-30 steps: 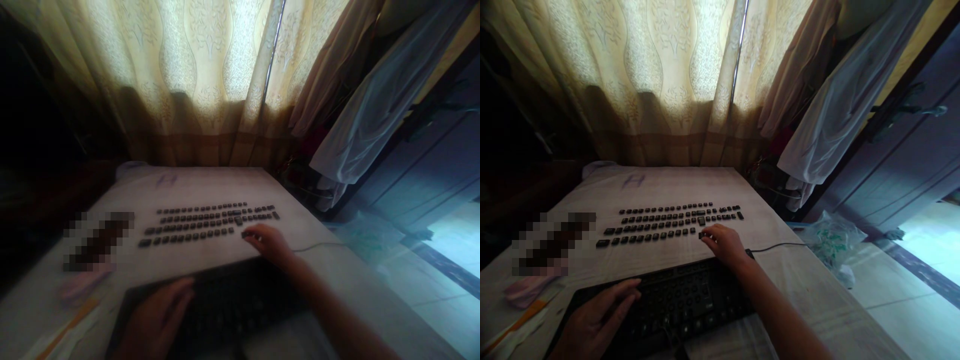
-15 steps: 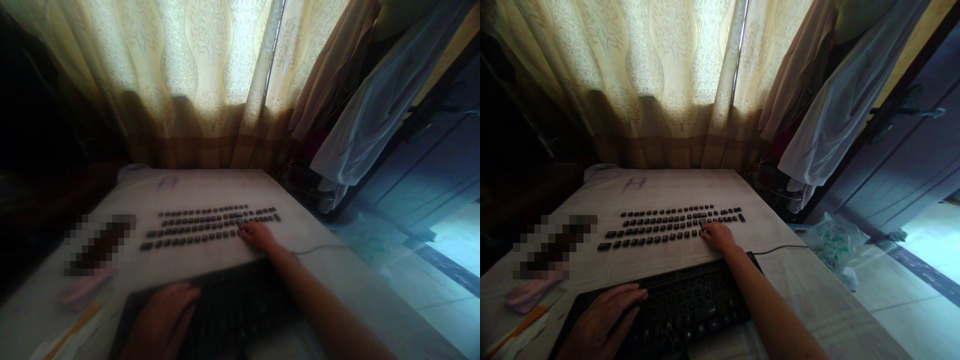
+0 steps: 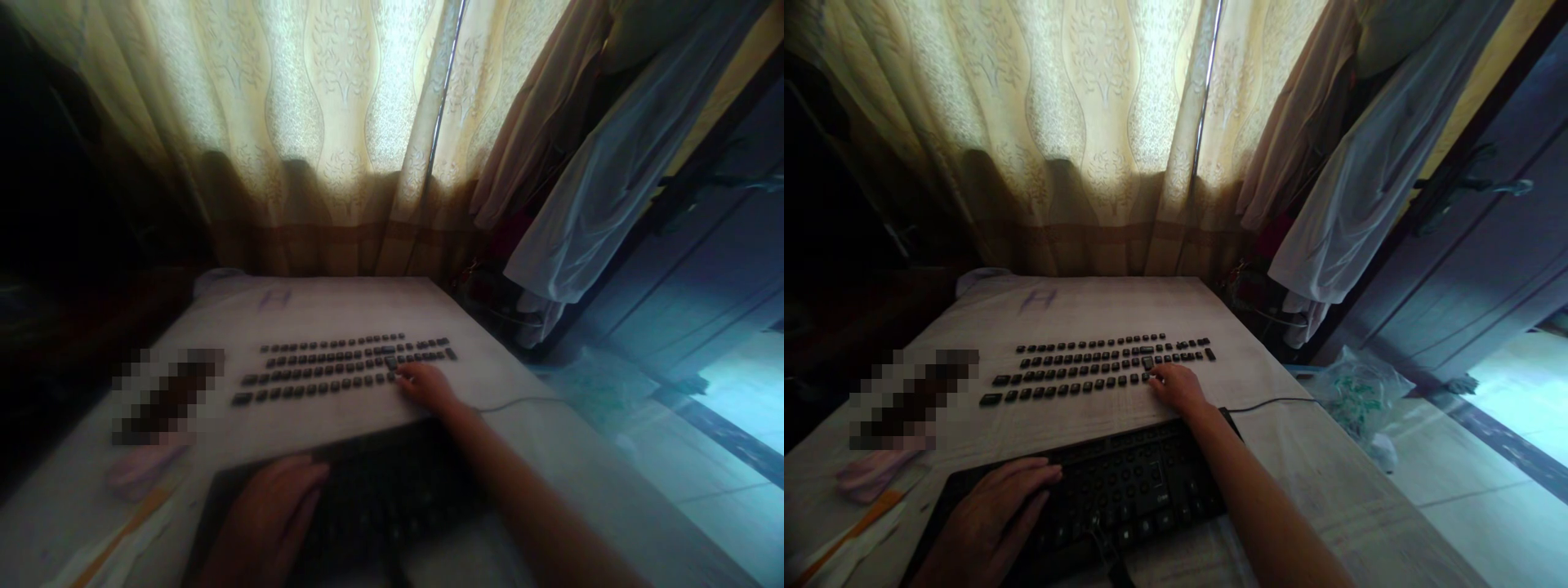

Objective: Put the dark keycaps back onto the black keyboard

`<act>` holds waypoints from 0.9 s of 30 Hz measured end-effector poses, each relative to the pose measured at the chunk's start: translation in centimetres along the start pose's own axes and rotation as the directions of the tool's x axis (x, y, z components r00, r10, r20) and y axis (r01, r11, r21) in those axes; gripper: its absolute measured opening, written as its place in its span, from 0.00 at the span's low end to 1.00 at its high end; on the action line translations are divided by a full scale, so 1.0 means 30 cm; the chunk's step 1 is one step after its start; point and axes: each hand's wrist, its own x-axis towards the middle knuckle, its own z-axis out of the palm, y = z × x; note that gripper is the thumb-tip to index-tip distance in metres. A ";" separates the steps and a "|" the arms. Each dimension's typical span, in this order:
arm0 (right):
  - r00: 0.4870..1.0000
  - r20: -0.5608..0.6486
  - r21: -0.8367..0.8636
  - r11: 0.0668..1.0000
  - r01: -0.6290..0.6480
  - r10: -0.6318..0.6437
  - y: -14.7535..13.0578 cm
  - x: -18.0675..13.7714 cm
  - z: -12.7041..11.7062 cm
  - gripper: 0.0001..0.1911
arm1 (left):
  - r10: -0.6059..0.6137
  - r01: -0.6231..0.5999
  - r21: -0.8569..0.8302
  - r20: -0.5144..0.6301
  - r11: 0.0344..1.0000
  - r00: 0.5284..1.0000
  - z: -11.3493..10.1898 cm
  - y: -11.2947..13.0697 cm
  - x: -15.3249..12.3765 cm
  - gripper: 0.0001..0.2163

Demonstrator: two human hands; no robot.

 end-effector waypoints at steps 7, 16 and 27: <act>0.967 -0.123 0.216 0.945 0.245 -0.223 -0.081 -0.261 -0.020 0.09 | 0.088 -0.091 0.033 0.072 0.995 0.994 -0.005 0.027 -0.001 0.10; 0.905 -0.345 0.359 0.856 0.370 -0.247 -0.069 -0.429 0.061 0.12 | 0.326 -0.326 -0.013 0.097 0.945 0.941 0.118 0.149 -0.012 0.13; 0.904 -0.343 0.382 0.842 0.382 -0.255 -0.046 -0.423 0.072 0.11 | 0.190 -0.182 -0.067 0.139 0.981 0.972 0.086 0.229 0.024 0.07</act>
